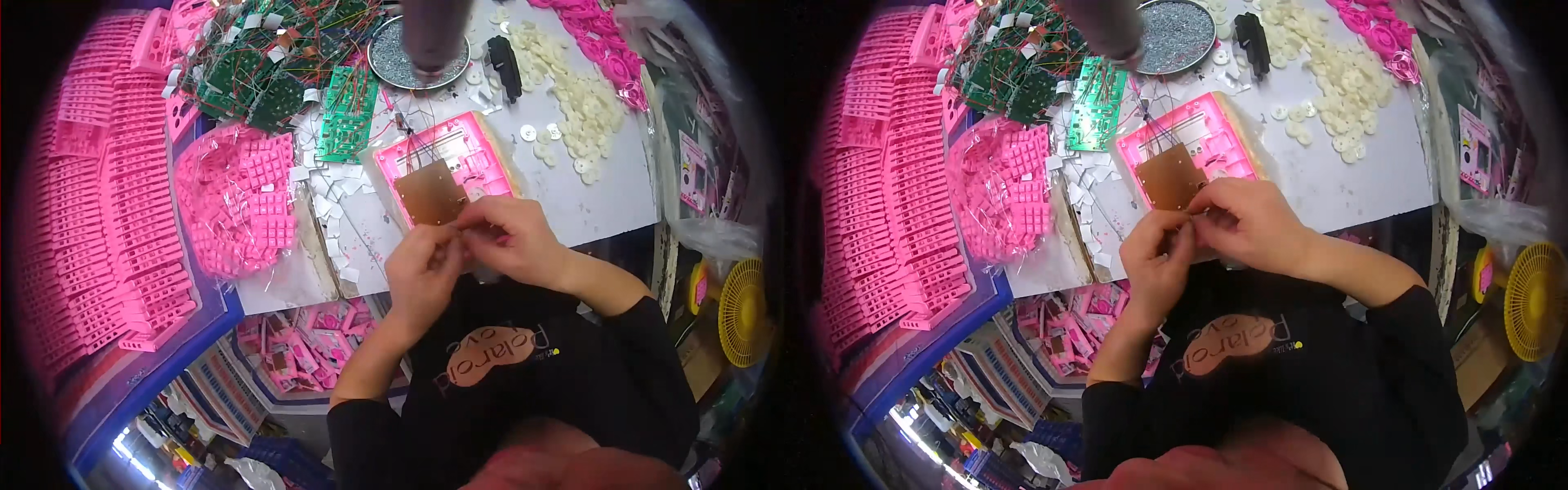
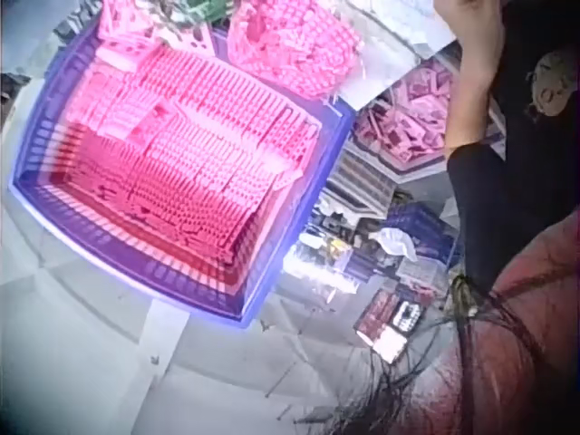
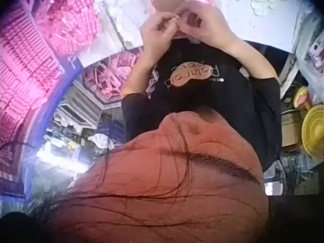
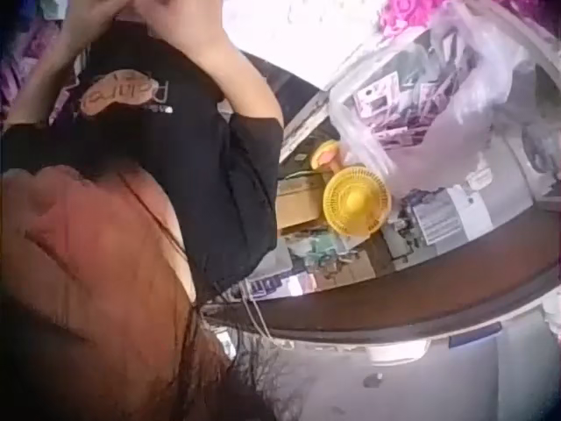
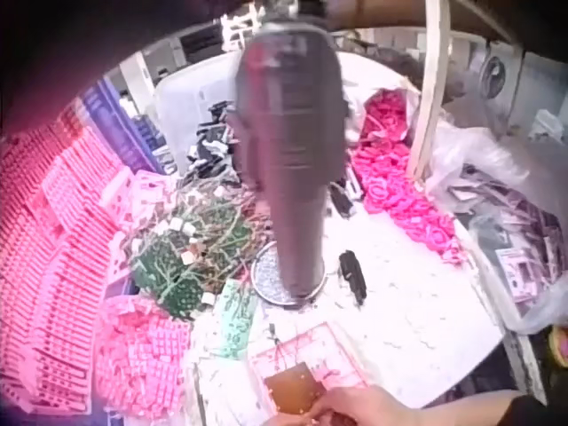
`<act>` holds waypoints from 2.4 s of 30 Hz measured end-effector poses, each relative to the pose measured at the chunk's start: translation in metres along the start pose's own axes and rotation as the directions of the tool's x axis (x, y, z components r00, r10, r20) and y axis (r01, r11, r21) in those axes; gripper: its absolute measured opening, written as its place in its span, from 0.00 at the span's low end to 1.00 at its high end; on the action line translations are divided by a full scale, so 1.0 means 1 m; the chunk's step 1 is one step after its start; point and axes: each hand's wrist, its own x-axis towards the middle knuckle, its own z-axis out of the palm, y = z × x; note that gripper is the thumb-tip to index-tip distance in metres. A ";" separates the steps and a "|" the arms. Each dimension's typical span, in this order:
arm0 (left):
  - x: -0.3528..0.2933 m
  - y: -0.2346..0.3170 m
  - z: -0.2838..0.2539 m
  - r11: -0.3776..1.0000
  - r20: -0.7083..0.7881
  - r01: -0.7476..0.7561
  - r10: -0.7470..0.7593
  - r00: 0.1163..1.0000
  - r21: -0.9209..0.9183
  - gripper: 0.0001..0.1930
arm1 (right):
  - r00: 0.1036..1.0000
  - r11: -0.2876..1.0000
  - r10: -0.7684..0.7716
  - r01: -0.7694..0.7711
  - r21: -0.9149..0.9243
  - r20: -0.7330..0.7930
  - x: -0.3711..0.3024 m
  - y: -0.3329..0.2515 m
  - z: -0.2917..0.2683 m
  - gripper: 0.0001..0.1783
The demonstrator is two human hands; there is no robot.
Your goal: Manually assemble parts of a pink plastic toy and glue components together.
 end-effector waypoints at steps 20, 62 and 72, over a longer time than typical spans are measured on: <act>0.024 -0.014 -0.033 0.939 0.203 -0.257 0.212 0.956 0.230 0.08 | 0.756 0.525 -0.606 0.614 -0.590 0.247 0.012 0.020 0.010 0.13; 0.003 -0.002 -0.030 0.987 0.083 -0.158 0.157 0.984 0.004 0.09 | 0.766 0.651 -0.369 0.617 -0.441 0.527 0.014 0.013 -0.025 0.26; -0.007 0.009 -0.011 0.966 0.189 -0.235 0.213 0.959 0.104 0.15 | 0.830 0.791 -0.431 0.536 -0.295 0.353 0.003 0.004 -0.038 0.23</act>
